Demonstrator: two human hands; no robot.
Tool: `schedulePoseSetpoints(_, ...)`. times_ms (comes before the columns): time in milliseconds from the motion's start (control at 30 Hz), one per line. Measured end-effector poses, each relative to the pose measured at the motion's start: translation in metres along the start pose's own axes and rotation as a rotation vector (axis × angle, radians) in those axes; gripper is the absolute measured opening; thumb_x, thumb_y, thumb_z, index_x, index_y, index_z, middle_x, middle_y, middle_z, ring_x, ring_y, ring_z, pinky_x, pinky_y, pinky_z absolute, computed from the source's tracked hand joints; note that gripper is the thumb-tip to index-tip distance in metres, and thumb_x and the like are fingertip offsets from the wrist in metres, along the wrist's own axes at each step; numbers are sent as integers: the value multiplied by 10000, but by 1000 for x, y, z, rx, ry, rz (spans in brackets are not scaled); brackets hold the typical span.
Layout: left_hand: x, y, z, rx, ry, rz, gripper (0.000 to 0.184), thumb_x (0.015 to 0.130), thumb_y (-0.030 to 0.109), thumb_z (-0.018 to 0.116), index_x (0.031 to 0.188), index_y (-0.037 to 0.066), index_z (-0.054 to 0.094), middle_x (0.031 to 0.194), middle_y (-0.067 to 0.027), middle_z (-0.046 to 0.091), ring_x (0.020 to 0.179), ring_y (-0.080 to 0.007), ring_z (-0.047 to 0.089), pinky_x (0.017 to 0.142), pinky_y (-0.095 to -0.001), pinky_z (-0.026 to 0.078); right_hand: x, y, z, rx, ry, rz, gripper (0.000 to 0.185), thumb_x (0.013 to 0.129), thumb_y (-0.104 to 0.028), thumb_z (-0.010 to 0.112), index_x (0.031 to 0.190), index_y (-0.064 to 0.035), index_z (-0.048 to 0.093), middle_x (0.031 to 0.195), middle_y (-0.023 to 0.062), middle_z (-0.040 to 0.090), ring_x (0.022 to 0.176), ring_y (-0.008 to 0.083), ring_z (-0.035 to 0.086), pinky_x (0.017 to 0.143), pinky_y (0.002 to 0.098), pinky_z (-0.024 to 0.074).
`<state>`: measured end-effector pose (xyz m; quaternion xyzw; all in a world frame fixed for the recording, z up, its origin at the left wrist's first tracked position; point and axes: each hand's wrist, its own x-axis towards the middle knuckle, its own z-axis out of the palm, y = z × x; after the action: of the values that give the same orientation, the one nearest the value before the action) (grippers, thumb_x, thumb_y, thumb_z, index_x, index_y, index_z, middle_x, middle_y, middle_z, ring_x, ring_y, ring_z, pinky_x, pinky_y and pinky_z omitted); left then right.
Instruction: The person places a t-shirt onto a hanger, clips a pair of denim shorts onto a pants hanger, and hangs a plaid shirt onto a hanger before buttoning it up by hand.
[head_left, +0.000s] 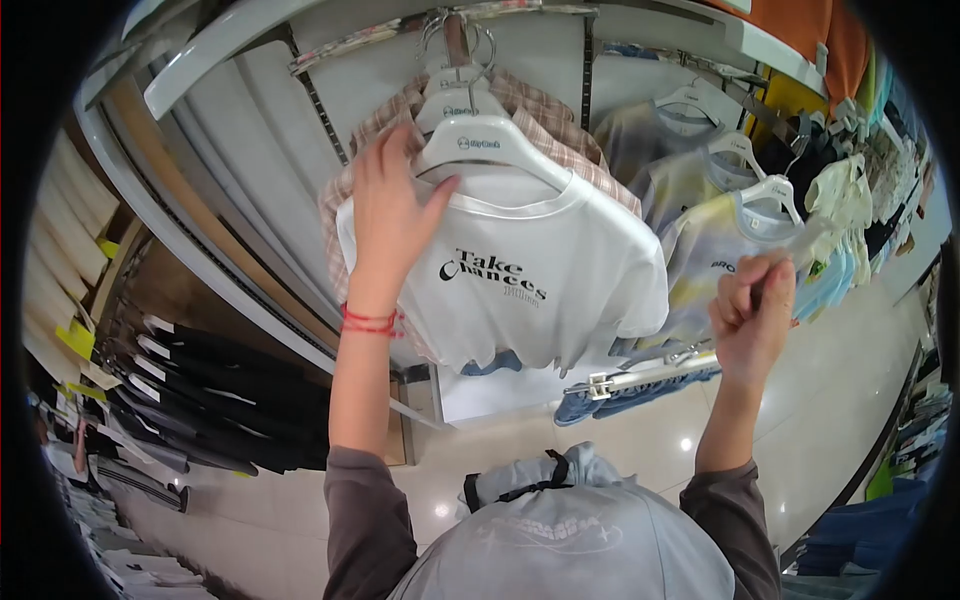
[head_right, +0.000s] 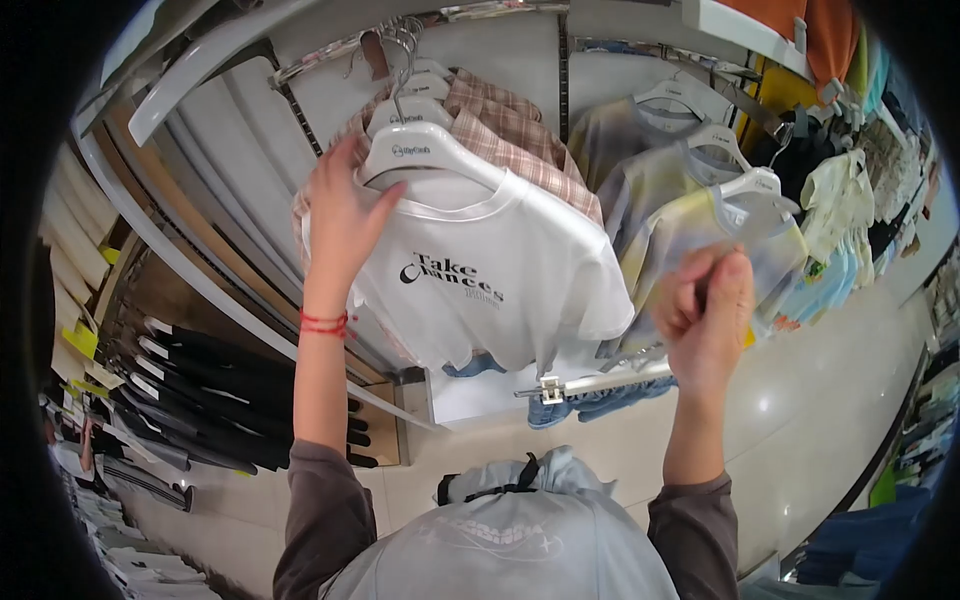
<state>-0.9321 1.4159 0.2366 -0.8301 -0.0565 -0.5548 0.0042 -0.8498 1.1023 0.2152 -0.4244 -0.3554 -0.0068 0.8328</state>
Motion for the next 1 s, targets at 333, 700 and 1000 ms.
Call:
schedulePoseSetpoints(333,12,-20,17,123,-167,-32,271,691,146,667,901,40,533,758,-141,585,715,-328,569,607,-404,441,2,-21,-45,-81,19,-15,347,955,-366,350,813,-59,431,560,-29,288,410,34,186,350,198,132)
schedulePoseSetpoints(700,22,-11,-2,-367,-141,77,150,617,59,607,743,22,533,645,-87,537,595,-220,515,543,-288,401,14,-9,-51,-151,-62,101,355,952,-367,362,797,-55,432,539,-29,303,415,34,205,363,197,154)
schedulePoseSetpoints(1000,-26,-8,-56,-876,121,-77,519,746,495,649,659,29,435,551,-17,423,483,-126,394,456,-251,280,21,4,-62,-142,-32,266,383,952,-382,352,753,-64,429,502,-39,299,406,38,247,360,201,182)
